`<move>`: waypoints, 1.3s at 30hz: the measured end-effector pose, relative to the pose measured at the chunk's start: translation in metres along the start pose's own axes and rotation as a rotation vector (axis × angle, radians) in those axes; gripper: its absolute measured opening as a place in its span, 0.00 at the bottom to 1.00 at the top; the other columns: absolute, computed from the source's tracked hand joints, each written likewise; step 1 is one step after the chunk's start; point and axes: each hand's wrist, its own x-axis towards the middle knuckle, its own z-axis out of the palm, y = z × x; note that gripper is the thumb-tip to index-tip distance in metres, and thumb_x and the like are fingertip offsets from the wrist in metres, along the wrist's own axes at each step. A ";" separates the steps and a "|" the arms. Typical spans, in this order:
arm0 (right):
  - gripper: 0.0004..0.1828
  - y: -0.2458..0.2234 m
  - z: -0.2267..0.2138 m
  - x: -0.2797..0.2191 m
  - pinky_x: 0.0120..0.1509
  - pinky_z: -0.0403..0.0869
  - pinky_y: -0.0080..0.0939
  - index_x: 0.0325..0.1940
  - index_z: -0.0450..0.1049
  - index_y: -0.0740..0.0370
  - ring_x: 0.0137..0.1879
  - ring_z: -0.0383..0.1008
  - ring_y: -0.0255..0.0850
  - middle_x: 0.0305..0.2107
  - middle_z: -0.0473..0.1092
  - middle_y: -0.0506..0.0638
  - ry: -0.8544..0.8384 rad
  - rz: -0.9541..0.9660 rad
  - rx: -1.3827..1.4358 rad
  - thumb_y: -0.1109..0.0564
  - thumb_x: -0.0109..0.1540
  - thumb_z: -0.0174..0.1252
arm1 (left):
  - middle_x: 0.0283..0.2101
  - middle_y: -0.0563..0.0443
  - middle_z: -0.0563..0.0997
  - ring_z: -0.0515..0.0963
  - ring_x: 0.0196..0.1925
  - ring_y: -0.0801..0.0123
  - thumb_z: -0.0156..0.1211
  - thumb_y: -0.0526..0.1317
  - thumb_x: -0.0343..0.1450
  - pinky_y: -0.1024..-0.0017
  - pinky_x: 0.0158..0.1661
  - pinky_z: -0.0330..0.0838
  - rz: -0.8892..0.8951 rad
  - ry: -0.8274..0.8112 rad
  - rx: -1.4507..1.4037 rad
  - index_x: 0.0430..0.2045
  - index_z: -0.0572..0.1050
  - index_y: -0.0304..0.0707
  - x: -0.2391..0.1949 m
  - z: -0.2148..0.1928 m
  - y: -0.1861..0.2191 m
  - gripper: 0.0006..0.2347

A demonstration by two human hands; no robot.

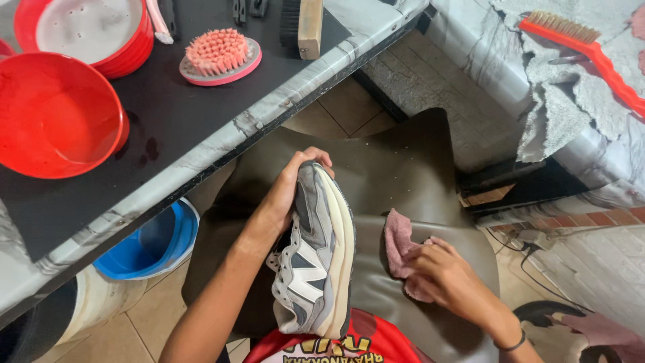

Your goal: The person cleans a grey and white sneaker by scrubbing it with a red brush dipped in soapy water and wiping it with a pink cloth. The person repeatedly scrubs the sole and upper parts of the shoe, then wipes away the foam and dirt.

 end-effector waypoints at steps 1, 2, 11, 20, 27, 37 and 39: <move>0.14 0.000 -0.004 -0.002 0.78 0.61 0.54 0.48 0.84 0.46 0.49 0.82 0.33 0.42 0.82 0.38 0.244 -0.092 0.187 0.50 0.70 0.51 | 0.31 0.50 0.79 0.75 0.24 0.72 0.45 0.50 0.75 0.74 0.26 0.69 -0.018 0.019 -0.025 0.34 0.74 0.44 -0.001 0.002 0.000 0.13; 0.14 0.012 0.001 -0.010 0.78 0.61 0.54 0.48 0.84 0.46 0.49 0.82 0.33 0.42 0.82 0.38 0.247 -0.096 0.184 0.50 0.70 0.51 | 0.31 0.50 0.79 0.75 0.24 0.72 0.45 0.50 0.75 0.74 0.26 0.69 -0.012 0.018 -0.024 0.34 0.74 0.44 -0.006 0.008 0.003 0.13; 0.24 -0.134 -0.062 0.047 0.55 0.85 0.58 0.65 0.51 0.66 0.61 0.75 0.72 0.60 0.63 0.87 1.320 -0.327 0.769 0.46 0.76 0.45 | 0.47 0.57 0.82 0.80 0.40 0.75 0.40 0.48 0.78 0.78 0.48 0.70 0.221 0.018 0.389 0.36 0.82 0.46 -0.014 0.053 0.001 0.17; 0.23 -0.149 -0.107 0.097 0.83 0.65 0.53 0.73 0.67 0.65 0.79 0.66 0.56 0.71 0.67 0.59 0.592 -0.283 0.211 0.56 0.76 0.42 | 0.60 0.42 0.82 0.79 0.65 0.59 0.40 0.50 0.78 0.67 0.68 0.68 0.595 -0.090 0.655 0.55 0.77 0.38 -0.014 0.033 -0.025 0.21; 0.29 -0.139 -0.022 0.070 0.83 0.64 0.66 0.75 0.62 0.73 0.80 0.61 0.69 0.73 0.61 0.69 0.648 -0.334 0.044 0.50 0.76 0.36 | 0.51 0.50 0.86 0.81 0.56 0.69 0.38 0.46 0.75 0.74 0.60 0.69 0.095 0.227 0.309 0.38 0.82 0.42 -0.011 0.024 -0.006 0.19; 0.34 -0.120 0.059 0.050 0.86 0.52 0.75 0.75 0.59 0.73 0.80 0.58 0.67 0.73 0.60 0.69 0.497 -0.365 -0.143 0.48 0.70 0.50 | 0.31 0.57 0.77 0.69 0.29 0.75 0.34 0.46 0.75 0.76 0.35 0.62 0.090 0.310 0.244 0.38 0.83 0.45 -0.017 -0.006 -0.007 0.21; 0.32 -0.136 0.012 0.077 0.87 0.53 0.70 0.77 0.58 0.73 0.82 0.56 0.67 0.74 0.59 0.68 0.560 -0.337 -0.072 0.51 0.71 0.45 | 0.34 0.56 0.78 0.72 0.34 0.73 0.34 0.46 0.75 0.76 0.39 0.64 0.110 0.318 0.249 0.36 0.82 0.44 -0.022 0.001 -0.003 0.20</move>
